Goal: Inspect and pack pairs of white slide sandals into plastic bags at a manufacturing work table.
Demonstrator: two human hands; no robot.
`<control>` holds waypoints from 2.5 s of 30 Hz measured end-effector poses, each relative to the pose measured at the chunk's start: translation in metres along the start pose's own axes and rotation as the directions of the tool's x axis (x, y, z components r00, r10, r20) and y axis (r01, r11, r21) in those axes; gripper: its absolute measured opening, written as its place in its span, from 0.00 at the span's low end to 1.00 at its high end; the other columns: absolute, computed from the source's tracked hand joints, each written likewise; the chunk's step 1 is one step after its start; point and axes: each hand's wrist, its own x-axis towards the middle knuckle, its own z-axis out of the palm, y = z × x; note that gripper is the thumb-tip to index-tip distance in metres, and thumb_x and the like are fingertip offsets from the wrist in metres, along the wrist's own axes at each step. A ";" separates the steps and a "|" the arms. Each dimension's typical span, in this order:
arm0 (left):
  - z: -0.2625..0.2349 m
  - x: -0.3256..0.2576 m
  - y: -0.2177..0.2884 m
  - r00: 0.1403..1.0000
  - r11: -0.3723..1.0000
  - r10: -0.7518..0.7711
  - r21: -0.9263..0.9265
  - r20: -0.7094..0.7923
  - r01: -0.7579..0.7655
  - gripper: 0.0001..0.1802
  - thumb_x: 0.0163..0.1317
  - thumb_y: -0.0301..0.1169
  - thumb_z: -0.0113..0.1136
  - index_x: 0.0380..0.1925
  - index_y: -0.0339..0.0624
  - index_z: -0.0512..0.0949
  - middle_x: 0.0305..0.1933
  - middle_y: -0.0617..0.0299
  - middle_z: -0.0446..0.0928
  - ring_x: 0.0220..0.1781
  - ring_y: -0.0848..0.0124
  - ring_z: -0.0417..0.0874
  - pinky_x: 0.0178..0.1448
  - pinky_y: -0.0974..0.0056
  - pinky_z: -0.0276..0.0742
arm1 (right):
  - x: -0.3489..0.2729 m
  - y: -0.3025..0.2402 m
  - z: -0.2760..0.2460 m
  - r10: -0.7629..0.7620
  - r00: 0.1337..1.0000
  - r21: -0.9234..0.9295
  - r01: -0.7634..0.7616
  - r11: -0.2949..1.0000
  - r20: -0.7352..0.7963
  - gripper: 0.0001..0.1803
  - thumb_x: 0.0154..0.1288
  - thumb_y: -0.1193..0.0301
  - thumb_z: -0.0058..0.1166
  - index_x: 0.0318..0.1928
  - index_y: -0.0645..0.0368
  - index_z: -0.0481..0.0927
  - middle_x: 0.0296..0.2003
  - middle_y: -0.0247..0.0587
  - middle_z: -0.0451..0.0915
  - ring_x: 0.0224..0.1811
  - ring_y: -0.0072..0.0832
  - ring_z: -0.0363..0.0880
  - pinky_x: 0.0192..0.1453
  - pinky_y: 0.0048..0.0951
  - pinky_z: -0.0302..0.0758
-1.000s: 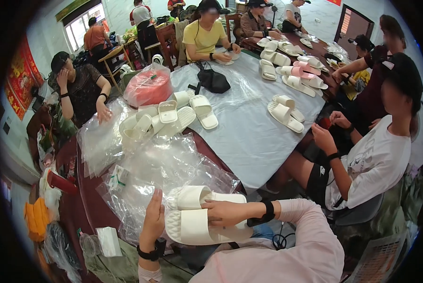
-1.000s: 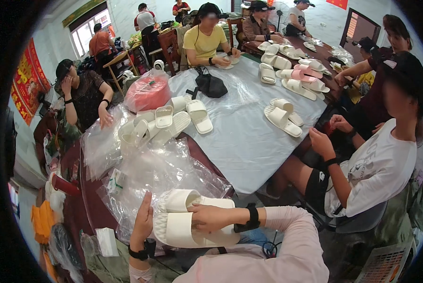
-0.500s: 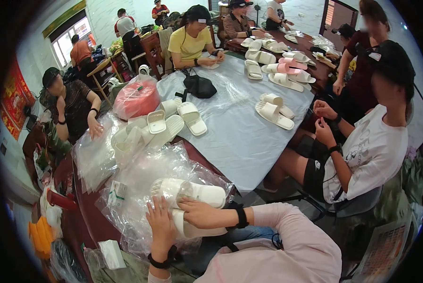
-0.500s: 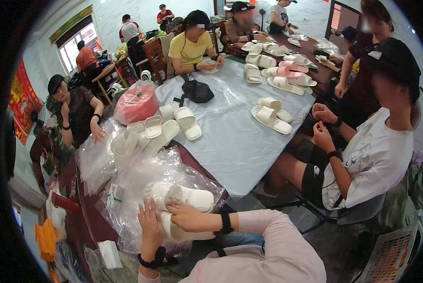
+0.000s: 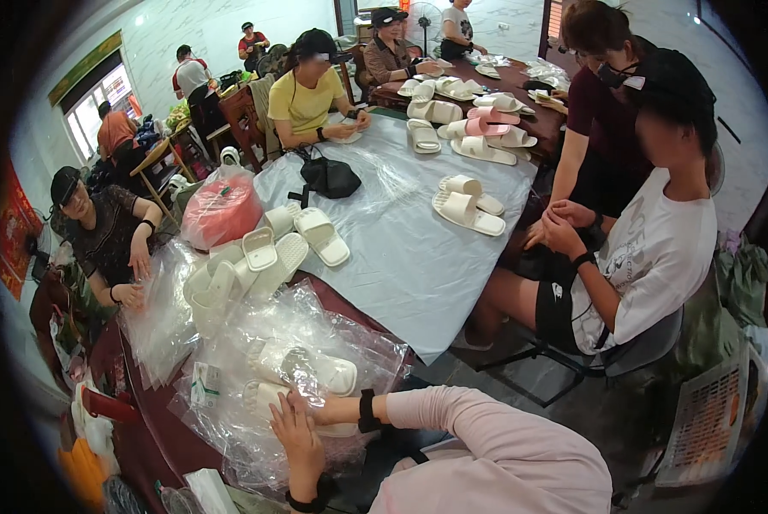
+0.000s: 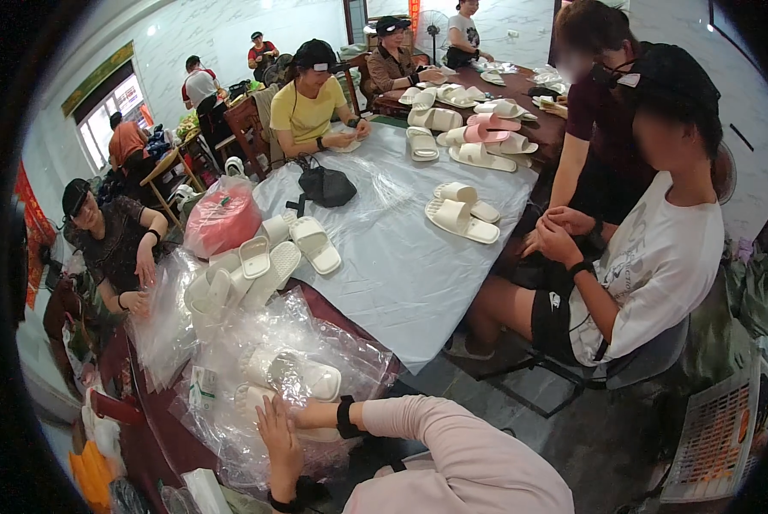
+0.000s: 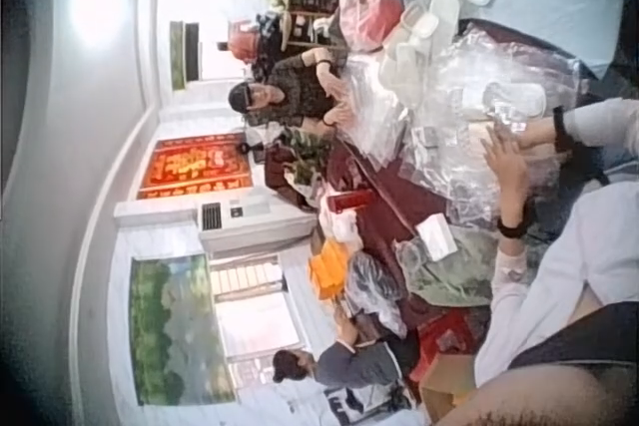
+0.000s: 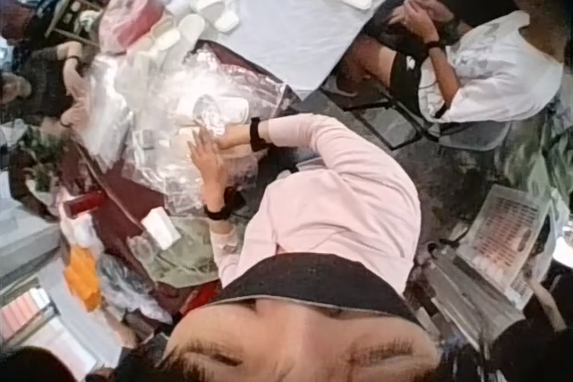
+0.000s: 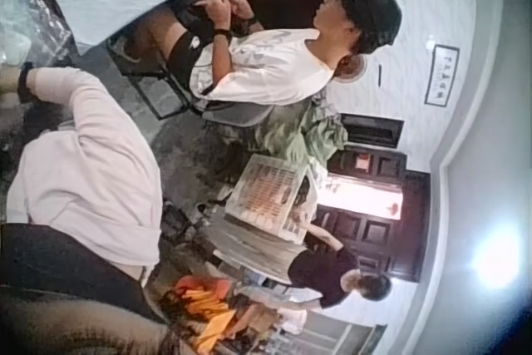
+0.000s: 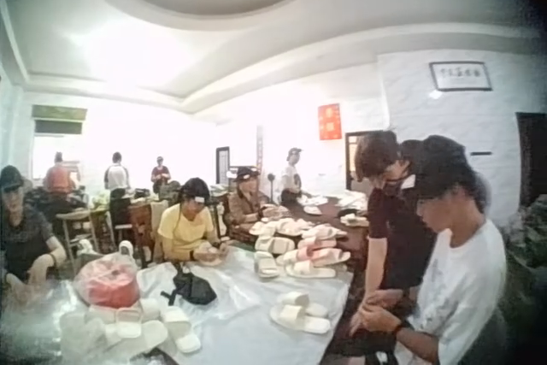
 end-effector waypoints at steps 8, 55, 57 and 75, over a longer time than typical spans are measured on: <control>0.011 -0.037 -0.021 0.969 0.966 -0.178 0.160 -0.171 0.206 0.40 0.58 0.34 0.52 0.68 0.39 0.47 0.73 0.42 0.41 0.73 0.40 0.41 0.71 0.42 0.38 | -0.022 -0.066 -0.111 0.133 0.895 0.089 -0.187 0.978 0.426 0.36 0.56 0.56 0.56 0.63 0.55 0.63 0.55 0.56 0.70 0.53 0.50 0.72 0.58 0.45 0.66; 0.032 -0.023 -0.033 0.940 0.903 -0.145 -0.429 -0.309 -0.001 0.36 0.61 0.41 0.55 0.63 0.33 0.57 0.68 0.31 0.47 0.69 0.45 0.53 0.70 0.52 0.52 | -0.031 -0.062 -0.119 0.698 0.637 0.857 -0.111 0.503 -0.327 0.23 0.68 0.67 0.44 0.58 0.68 0.60 0.35 0.38 0.75 0.34 0.20 0.71 0.34 0.23 0.69; 0.035 -0.020 -0.018 0.960 0.615 -0.232 -0.788 -0.156 0.020 0.35 0.63 0.41 0.53 0.64 0.36 0.55 0.68 0.35 0.49 0.67 0.48 0.58 0.66 0.53 0.58 | -0.026 -0.079 -0.100 0.758 0.628 0.919 -0.171 0.355 -0.176 0.29 0.69 0.66 0.44 0.63 0.68 0.53 0.43 0.42 0.73 0.43 0.23 0.71 0.43 0.25 0.72; 0.041 -0.005 -0.022 0.900 -0.021 -0.388 -0.978 0.198 0.206 0.32 0.61 0.27 0.58 0.62 0.33 0.56 0.53 0.53 0.72 0.51 0.70 0.76 0.48 0.65 0.76 | -0.045 -0.040 -0.070 -0.082 0.957 -0.567 -0.096 0.818 -0.280 0.16 0.60 0.67 0.50 0.43 0.66 0.78 0.48 0.63 0.71 0.57 0.54 0.65 0.60 0.51 0.58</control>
